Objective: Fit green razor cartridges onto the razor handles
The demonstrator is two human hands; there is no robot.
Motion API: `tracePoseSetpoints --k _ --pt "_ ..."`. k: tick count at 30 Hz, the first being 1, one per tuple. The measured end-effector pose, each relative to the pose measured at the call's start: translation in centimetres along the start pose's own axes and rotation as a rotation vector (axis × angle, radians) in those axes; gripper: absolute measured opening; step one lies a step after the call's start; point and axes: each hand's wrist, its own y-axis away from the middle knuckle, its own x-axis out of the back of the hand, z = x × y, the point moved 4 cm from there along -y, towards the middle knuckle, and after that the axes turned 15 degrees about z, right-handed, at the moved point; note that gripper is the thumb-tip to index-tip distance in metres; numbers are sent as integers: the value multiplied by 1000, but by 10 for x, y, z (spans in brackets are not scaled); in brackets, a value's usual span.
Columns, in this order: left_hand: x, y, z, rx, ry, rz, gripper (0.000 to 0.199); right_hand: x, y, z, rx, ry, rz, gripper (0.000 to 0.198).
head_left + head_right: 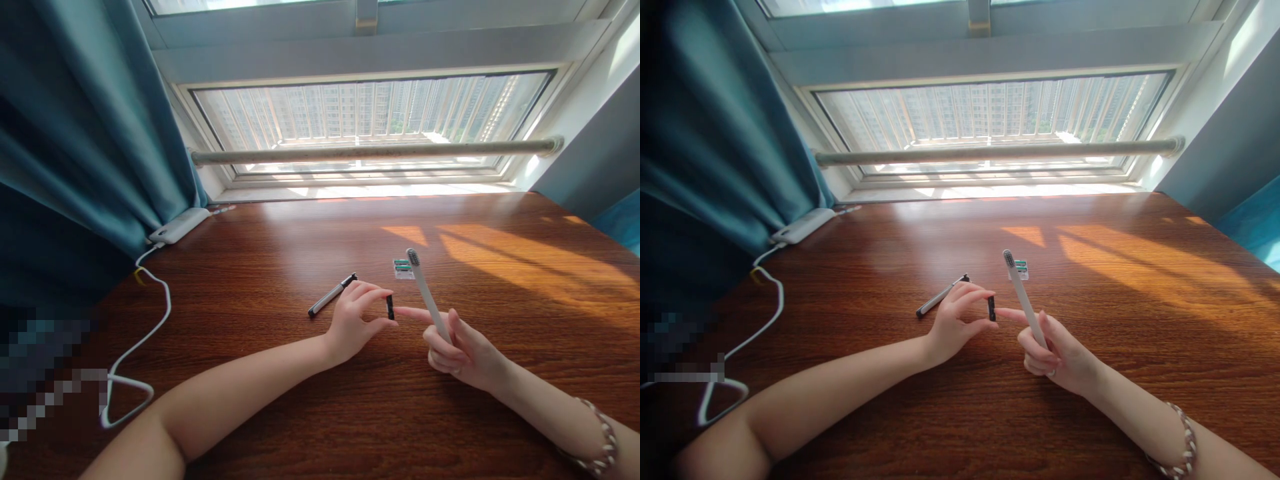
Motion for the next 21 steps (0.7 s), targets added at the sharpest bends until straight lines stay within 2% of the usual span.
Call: tracePoseSetpoints --k 6,11,16,21 --pt "-1 2 1 -38 -135 8 41 -6 2 5 26 137 -28 73" --pt "0 2 3 -57 -189 9 39 -6 2 6 31 151 -31 74" --pt "1 1 3 -46 -195 18 40 -4 2 6 41 148 -35 74" --pt "3 -1 1 -1 -111 38 42 -7 3 3 66 145 -27 74"
